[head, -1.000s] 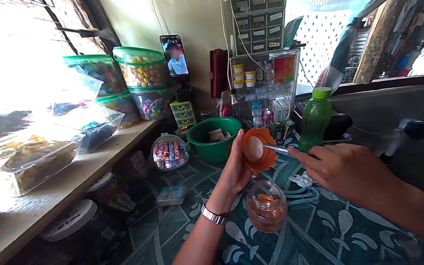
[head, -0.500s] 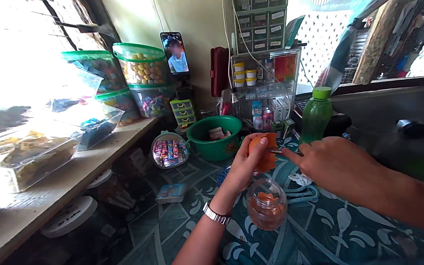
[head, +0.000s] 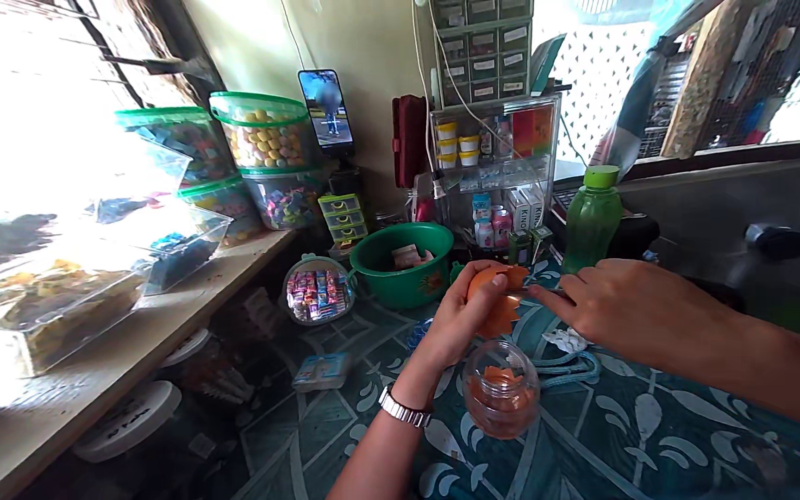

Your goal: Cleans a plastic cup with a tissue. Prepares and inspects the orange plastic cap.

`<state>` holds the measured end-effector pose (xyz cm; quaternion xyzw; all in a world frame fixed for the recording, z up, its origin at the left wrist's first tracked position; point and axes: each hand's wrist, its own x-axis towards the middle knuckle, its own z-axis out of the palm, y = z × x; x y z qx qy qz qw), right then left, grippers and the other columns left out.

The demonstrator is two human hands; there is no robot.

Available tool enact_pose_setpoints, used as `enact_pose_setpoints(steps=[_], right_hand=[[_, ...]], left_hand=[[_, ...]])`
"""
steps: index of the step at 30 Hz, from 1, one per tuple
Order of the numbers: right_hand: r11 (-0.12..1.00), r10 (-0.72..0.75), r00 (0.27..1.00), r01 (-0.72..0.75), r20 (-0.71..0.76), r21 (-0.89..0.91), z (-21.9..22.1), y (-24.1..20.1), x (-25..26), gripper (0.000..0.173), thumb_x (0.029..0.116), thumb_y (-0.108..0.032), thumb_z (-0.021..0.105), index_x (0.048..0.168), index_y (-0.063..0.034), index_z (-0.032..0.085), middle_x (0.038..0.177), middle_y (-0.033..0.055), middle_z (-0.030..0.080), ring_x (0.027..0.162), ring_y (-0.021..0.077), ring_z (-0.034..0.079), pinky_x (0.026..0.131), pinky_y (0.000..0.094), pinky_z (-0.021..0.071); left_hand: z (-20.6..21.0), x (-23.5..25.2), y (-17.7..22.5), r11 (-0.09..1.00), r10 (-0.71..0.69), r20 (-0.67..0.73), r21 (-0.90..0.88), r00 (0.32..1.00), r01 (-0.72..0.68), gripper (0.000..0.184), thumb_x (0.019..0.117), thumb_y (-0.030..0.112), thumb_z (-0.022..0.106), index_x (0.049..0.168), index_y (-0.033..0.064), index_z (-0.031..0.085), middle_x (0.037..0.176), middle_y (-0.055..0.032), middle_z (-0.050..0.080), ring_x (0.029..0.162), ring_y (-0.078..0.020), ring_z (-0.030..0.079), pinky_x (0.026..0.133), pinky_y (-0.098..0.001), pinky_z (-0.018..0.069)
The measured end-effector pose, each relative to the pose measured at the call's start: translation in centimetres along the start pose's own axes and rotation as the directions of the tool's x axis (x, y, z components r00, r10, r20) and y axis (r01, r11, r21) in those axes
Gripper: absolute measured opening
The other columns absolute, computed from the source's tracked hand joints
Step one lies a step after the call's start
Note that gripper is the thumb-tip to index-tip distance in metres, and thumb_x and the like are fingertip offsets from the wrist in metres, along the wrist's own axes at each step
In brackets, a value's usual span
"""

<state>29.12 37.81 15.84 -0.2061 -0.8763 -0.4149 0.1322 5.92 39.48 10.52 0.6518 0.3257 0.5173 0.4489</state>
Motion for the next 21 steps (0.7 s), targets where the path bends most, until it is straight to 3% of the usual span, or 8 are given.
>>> enact_pose_setpoints(steps=[7,13,16,21], right_hand=[[0.992,-0.031,0.984,0.052,-0.176,0.117,4.0,1.9,-2.4,0.037,0.0928,-0.006,0.057,0.126,-0.0092,0.073,0.065,0.0091,0.056,0.049,0.0231,0.054,0.044,0.0331,0.0407],[0.991,-0.016,0.962,0.052,-0.273,0.126,5.7,2.0,-2.8,0.038,0.0948,-0.006,0.055,0.128,-0.0109,0.073,0.066,0.0097,0.058,0.050,0.0238,0.055,0.044,0.0337,0.0415],[0.986,0.003,0.955,0.045,-0.295,0.158,5.8,2.0,-2.7,0.037,0.0960,-0.008,0.052,0.127,-0.0118,0.074,0.067,0.0098,0.060,0.052,0.0238,0.057,0.045,0.0336,0.0424],[0.983,0.053,0.967,-0.006,-0.251,0.185,4.6,2.2,-3.0,0.038,0.0960,-0.014,0.050,0.124,-0.0142,0.076,0.064,0.0083,0.060,0.049,0.0227,0.056,0.043,0.0336,0.0420]], left_hand=[[0.1,0.1,-0.1,0.997,-0.023,-0.004,-0.068,1.000,0.022,0.044,0.0978,0.040,0.053,0.129,0.0089,0.055,0.105,-0.0060,0.067,0.095,-0.0141,0.068,0.084,-0.0326,0.0588],[0.1,0.0,0.2,0.975,-0.085,0.007,-0.207,0.996,0.085,0.043,0.1018,0.040,0.044,0.132,0.0090,0.050,0.106,-0.0072,0.067,0.094,-0.0152,0.069,0.081,-0.0332,0.0601],[0.1,0.0,0.4,0.957,-0.115,0.005,-0.268,0.993,0.112,0.046,0.1032,0.041,0.040,0.135,0.0086,0.047,0.108,-0.0093,0.066,0.095,-0.0171,0.069,0.080,-0.0340,0.0606],[0.0,0.1,0.3,0.974,-0.107,-0.033,-0.203,0.994,0.098,0.046,0.1042,0.039,0.038,0.137,0.0083,0.049,0.112,-0.0100,0.065,0.098,-0.0173,0.068,0.084,-0.0353,0.0592]])
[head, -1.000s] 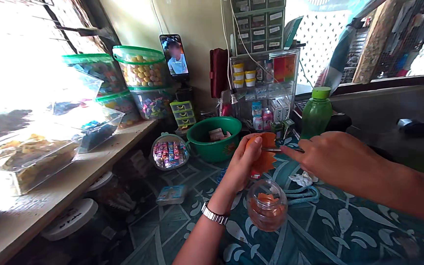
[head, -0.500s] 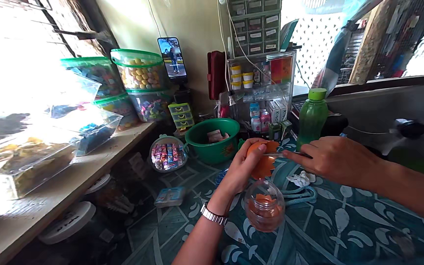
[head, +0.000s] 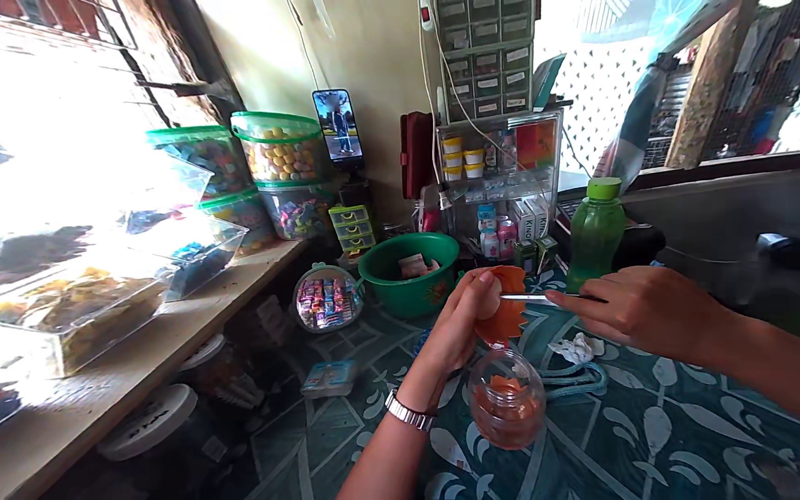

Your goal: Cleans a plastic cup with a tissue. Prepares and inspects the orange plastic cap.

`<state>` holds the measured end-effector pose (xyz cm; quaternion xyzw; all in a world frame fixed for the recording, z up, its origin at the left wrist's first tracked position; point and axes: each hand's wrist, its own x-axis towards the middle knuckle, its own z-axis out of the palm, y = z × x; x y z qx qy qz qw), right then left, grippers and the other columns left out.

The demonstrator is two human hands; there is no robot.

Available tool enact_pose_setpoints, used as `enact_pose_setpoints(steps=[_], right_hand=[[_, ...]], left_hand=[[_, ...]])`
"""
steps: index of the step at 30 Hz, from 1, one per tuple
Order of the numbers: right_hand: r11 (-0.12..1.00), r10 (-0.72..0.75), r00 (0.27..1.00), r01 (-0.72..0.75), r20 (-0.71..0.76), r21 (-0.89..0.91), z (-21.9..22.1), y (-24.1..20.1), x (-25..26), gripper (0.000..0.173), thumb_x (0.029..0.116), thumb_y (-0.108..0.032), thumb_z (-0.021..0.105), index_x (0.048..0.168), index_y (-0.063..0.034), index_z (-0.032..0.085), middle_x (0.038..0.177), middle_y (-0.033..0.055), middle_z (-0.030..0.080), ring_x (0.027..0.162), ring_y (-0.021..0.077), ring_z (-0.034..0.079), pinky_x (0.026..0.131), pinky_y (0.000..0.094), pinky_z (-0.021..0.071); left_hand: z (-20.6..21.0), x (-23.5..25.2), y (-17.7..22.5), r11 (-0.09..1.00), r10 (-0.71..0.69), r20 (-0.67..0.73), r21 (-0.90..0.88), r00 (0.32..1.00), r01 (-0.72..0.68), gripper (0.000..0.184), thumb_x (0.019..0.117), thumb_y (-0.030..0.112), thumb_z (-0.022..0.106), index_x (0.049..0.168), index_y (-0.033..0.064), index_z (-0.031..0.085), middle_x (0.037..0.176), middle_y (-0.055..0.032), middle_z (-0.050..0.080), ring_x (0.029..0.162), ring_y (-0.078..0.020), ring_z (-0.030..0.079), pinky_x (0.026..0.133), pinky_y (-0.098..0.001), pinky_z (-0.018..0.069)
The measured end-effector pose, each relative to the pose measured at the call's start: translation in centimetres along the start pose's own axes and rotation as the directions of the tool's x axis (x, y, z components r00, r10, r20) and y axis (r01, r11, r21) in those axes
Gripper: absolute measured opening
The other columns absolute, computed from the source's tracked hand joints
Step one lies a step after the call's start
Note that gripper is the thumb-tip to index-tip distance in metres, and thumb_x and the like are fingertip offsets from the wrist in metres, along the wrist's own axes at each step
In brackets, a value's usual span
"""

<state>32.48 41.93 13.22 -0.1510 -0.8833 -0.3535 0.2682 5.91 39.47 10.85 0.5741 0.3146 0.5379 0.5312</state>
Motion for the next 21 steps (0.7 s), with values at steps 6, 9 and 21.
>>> enact_pose_setpoints(steps=[6,9,21], right_hand=[[0.999,-0.002,0.997,0.006,0.083,-0.041,-1.2,-0.6,1.0,0.037,0.0925,-0.009,0.054,0.121,-0.0121,0.077,0.062,0.0081,0.058,0.047,0.0224,0.055,0.041,0.0328,0.0407],[0.996,0.001,0.987,0.013,0.159,-0.088,-1.7,-1.2,1.9,0.035,0.0902,-0.005,0.059,0.120,-0.0092,0.076,0.062,0.0094,0.058,0.048,0.0234,0.055,0.042,0.0333,0.0405],[0.990,0.008,0.930,0.044,0.369,-0.132,-3.3,-2.0,4.6,0.032,0.0909,-0.001,0.065,0.120,-0.0074,0.075,0.063,0.0099,0.059,0.052,0.0227,0.059,0.048,0.0328,0.0455]], left_hand=[[0.1,0.1,-0.3,0.996,0.026,-0.002,0.087,1.000,-0.025,0.046,0.1031,0.040,0.042,0.135,0.0080,0.051,0.111,-0.0081,0.064,0.099,-0.0152,0.067,0.086,-0.0336,0.0581],[0.4,0.1,-0.3,0.994,0.049,0.004,0.097,0.999,-0.049,0.044,0.1022,0.036,0.045,0.133,0.0063,0.051,0.108,-0.0078,0.065,0.098,-0.0150,0.067,0.086,-0.0338,0.0585],[0.4,0.0,-0.2,0.989,0.048,-0.021,0.138,0.999,-0.044,0.046,0.1004,0.039,0.048,0.133,0.0064,0.051,0.109,-0.0091,0.066,0.098,-0.0161,0.068,0.086,-0.0349,0.0588]])
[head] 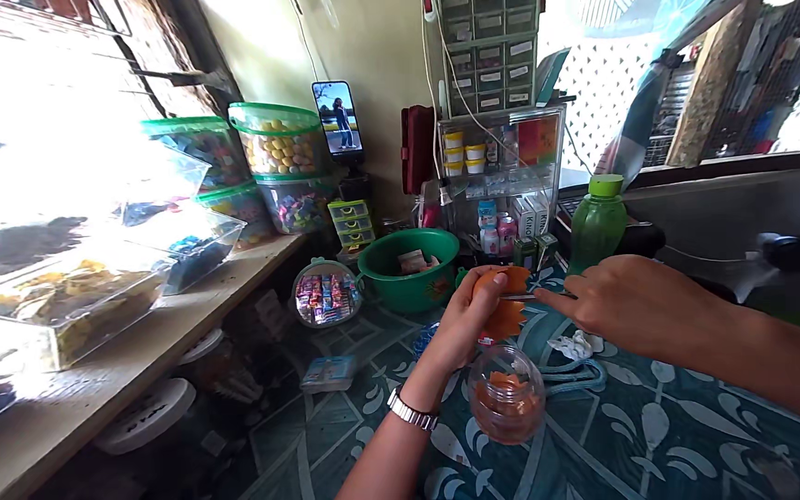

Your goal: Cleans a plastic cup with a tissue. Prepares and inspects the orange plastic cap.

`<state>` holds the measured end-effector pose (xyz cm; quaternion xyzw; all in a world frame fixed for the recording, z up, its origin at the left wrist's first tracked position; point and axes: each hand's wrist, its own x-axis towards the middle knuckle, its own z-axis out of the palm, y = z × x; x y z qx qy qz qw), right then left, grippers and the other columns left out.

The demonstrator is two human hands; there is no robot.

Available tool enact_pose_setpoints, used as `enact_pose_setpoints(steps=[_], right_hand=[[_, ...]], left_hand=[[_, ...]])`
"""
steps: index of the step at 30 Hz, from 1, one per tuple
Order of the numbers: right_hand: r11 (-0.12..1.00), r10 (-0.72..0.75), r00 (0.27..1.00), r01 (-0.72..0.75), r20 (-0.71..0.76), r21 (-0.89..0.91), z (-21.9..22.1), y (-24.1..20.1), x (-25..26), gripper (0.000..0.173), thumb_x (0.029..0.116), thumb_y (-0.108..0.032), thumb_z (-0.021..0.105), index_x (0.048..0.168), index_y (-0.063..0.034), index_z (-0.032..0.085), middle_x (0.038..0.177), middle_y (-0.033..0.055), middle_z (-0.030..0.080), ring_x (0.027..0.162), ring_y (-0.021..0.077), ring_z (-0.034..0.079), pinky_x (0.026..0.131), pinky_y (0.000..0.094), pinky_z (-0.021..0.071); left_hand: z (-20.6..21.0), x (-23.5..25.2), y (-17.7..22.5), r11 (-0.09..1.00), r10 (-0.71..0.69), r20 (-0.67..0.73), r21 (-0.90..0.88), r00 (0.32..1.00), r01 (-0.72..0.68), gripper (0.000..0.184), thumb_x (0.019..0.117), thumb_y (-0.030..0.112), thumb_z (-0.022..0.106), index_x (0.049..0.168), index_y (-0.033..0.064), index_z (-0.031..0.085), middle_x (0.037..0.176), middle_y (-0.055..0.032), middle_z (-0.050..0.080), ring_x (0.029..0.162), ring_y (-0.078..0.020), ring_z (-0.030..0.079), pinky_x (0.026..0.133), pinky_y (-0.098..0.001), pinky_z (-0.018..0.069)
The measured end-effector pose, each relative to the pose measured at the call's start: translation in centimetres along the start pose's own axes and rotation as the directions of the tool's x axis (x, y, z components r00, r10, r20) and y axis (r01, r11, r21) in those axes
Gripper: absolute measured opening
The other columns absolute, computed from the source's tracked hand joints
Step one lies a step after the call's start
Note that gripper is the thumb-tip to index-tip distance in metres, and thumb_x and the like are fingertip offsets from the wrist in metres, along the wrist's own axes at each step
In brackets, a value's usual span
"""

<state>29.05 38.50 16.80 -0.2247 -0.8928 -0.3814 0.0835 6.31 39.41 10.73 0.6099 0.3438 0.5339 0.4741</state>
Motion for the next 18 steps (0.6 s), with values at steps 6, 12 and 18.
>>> enact_pose_setpoints(steps=[6,12,18], right_hand=[[1.000,-0.014,0.996,0.015,-0.090,0.011,1.1,0.0,-0.3,0.035,0.0879,0.002,0.064,0.120,-0.0073,0.076,0.062,0.0104,0.058,0.051,0.0244,0.059,0.046,0.0346,0.0463],[0.989,-0.027,0.952,0.069,-0.306,0.127,4.7,1.6,-1.8,0.038,0.0951,-0.012,0.051,0.123,-0.0147,0.076,0.063,0.0072,0.059,0.048,0.0224,0.056,0.043,0.0340,0.0427],[0.966,0.078,0.897,0.040,-0.434,0.257,8.5,1.3,-3.2,0.036,0.0990,-0.017,0.050,0.123,-0.0168,0.077,0.069,0.0085,0.066,0.053,0.0226,0.062,0.046,0.0346,0.0469]], left_hand=[[-0.1,0.2,-0.5,0.990,0.055,0.036,0.129,0.998,-0.059,0.047,0.0992,0.038,0.053,0.132,0.0038,0.054,0.108,-0.0087,0.067,0.095,-0.0146,0.069,0.085,-0.0341,0.0594],[-0.3,0.1,-0.3,0.999,0.035,0.043,0.023,0.998,-0.036,0.048,0.0980,0.041,0.051,0.129,0.0046,0.055,0.105,-0.0074,0.067,0.095,-0.0144,0.068,0.085,-0.0341,0.0583],[-0.3,0.3,-0.2,1.000,-0.008,0.052,-0.019,0.999,0.009,0.043,0.1001,0.036,0.048,0.128,0.0032,0.053,0.102,-0.0070,0.066,0.092,-0.0138,0.067,0.082,-0.0328,0.0584]])
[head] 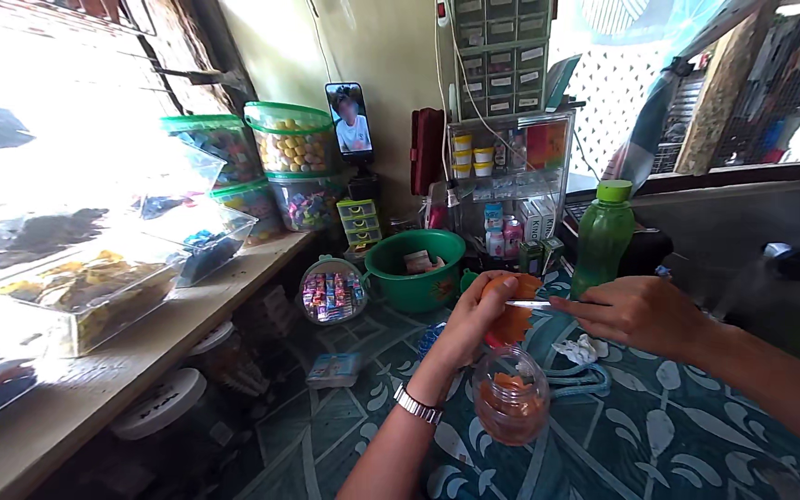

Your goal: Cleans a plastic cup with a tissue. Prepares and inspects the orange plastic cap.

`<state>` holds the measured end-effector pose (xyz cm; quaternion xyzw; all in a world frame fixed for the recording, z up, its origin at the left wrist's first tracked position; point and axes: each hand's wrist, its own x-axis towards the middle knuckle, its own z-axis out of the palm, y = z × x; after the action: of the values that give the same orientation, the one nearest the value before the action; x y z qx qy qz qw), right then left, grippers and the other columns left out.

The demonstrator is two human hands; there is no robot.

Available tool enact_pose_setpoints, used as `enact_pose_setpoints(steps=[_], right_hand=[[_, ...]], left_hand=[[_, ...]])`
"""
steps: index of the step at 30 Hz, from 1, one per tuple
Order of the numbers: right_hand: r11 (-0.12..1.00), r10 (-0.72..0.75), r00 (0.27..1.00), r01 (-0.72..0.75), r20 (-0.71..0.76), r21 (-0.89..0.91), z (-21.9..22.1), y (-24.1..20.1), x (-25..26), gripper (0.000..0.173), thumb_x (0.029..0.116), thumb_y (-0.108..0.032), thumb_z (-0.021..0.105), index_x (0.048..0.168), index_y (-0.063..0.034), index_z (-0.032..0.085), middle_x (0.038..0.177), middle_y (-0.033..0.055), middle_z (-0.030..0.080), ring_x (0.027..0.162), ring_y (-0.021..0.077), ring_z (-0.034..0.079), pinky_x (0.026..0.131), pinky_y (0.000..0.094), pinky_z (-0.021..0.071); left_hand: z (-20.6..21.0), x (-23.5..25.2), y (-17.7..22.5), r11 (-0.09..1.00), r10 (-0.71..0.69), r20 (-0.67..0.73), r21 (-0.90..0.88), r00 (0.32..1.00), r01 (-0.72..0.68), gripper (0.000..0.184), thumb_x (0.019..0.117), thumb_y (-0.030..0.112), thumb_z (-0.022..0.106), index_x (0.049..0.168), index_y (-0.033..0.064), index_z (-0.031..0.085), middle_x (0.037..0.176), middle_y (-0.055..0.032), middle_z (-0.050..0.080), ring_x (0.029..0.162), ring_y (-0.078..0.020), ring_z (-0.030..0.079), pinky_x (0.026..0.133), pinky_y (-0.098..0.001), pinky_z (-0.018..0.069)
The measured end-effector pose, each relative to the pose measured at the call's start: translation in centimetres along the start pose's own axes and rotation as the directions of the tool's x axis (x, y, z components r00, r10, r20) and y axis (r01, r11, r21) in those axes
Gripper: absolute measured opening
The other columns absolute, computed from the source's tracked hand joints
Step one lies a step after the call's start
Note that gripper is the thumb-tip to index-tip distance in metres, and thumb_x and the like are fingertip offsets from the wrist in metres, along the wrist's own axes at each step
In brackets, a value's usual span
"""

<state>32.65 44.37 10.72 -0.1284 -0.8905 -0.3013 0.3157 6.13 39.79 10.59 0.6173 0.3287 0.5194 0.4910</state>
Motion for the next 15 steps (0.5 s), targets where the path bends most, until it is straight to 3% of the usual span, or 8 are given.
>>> enact_pose_setpoints(steps=[4,8,11,15], right_hand=[[0.996,0.065,0.994,-0.060,-0.082,0.059,0.8,-0.1,-1.2,0.034,0.0993,-0.018,0.052,0.123,-0.0176,0.077,0.070,0.0083,0.068,0.055,0.0214,0.062,0.048,0.0337,0.0467],[0.979,0.157,0.975,-0.134,-0.156,0.151,1.7,-0.8,-2.0,0.032,0.0977,-0.016,0.055,0.121,-0.0155,0.078,0.071,0.0094,0.069,0.057,0.0206,0.063,0.050,0.0321,0.0477],[0.962,0.220,0.956,-0.179,-0.195,0.208,2.1,-1.6,-2.2,0.032,0.0965,-0.014,0.057,0.121,-0.0141,0.078,0.073,0.0105,0.071,0.059,0.0193,0.065,0.053,0.0298,0.0494],[0.922,0.297,0.923,-0.211,-0.245,0.323,1.4,-2.6,-1.6,0.029,0.0976,-0.015,0.060,0.121,-0.0108,0.077,0.080,0.0120,0.073,0.067,0.0151,0.066,0.062,0.0232,0.0517]], left_hand=[[-0.5,-0.2,0.6,0.979,-0.064,-0.005,-0.193,0.998,0.062,0.042,0.1074,0.036,0.034,0.133,0.0060,0.050,0.108,-0.0102,0.066,0.094,-0.0168,0.069,0.082,-0.0336,0.0601],[-0.5,-0.3,1.1,0.925,-0.150,-0.024,-0.356,0.988,0.132,0.050,0.1105,0.043,0.023,0.123,0.0064,0.054,0.103,-0.0124,0.069,0.091,-0.0190,0.072,0.077,-0.0331,0.0615],[-0.6,-0.2,1.2,0.884,-0.182,-0.011,-0.439,0.983,0.159,0.053,0.1095,0.047,0.023,0.123,0.0073,0.055,0.105,-0.0145,0.069,0.092,-0.0221,0.072,0.076,-0.0346,0.0621],[-0.3,0.0,0.7,0.896,-0.208,-0.011,-0.403,0.978,0.186,0.053,0.1100,0.048,0.024,0.124,0.0067,0.054,0.104,-0.0147,0.069,0.091,-0.0220,0.072,0.076,-0.0346,0.0620]])
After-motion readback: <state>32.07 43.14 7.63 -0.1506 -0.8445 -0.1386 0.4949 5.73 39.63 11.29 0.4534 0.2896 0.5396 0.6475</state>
